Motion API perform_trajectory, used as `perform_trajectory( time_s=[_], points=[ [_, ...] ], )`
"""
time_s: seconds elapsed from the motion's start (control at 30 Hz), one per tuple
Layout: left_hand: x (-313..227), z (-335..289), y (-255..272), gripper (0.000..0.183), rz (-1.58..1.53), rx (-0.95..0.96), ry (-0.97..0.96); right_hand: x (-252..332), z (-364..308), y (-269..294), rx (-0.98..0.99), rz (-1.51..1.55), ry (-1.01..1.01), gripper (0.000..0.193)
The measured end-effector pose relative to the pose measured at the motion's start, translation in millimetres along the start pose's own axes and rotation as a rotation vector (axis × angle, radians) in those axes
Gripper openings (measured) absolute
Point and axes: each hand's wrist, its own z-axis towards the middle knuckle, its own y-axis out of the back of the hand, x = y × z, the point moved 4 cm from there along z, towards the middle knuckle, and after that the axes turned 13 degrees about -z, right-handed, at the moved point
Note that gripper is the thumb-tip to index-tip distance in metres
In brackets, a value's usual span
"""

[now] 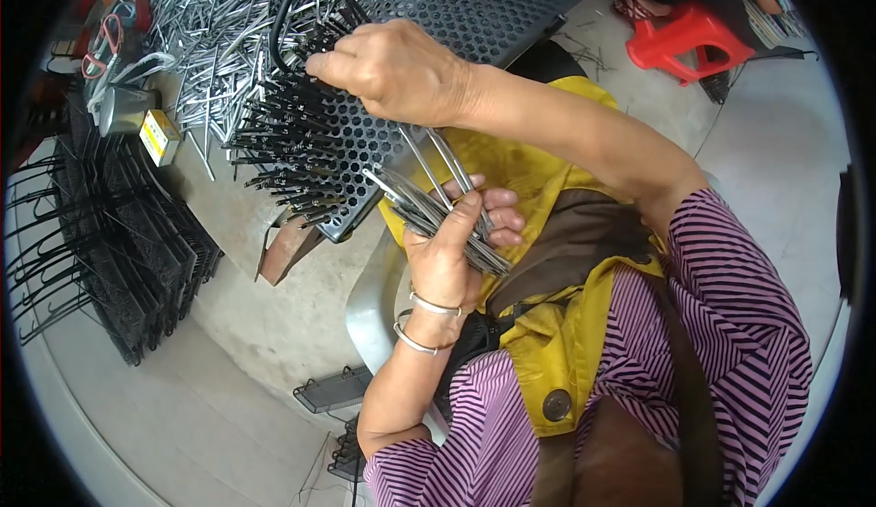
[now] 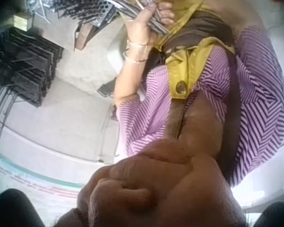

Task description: Organizing small metal pins by inserting them individually into a perforated metal plate.

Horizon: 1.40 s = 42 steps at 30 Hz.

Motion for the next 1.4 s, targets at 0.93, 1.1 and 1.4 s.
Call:
perform_trajectory(
  time_s=[0.93,1.1,1.4],
  points=[
    [-2,0,2,0.03,-0.007,0.144,-0.024,-65,-22,42,-0.173,1.288,-0.957,0.006],
    [-3,0,2,0.031,-0.006,0.15,-0.026,-50,-13,38,-0.284,0.933,-0.849,0.006],
    [-1,0,1,0.029,-0.023,0.15,0.006,-36,-1,39,-0.346,0.495,-0.459,0.006]
  ],
)
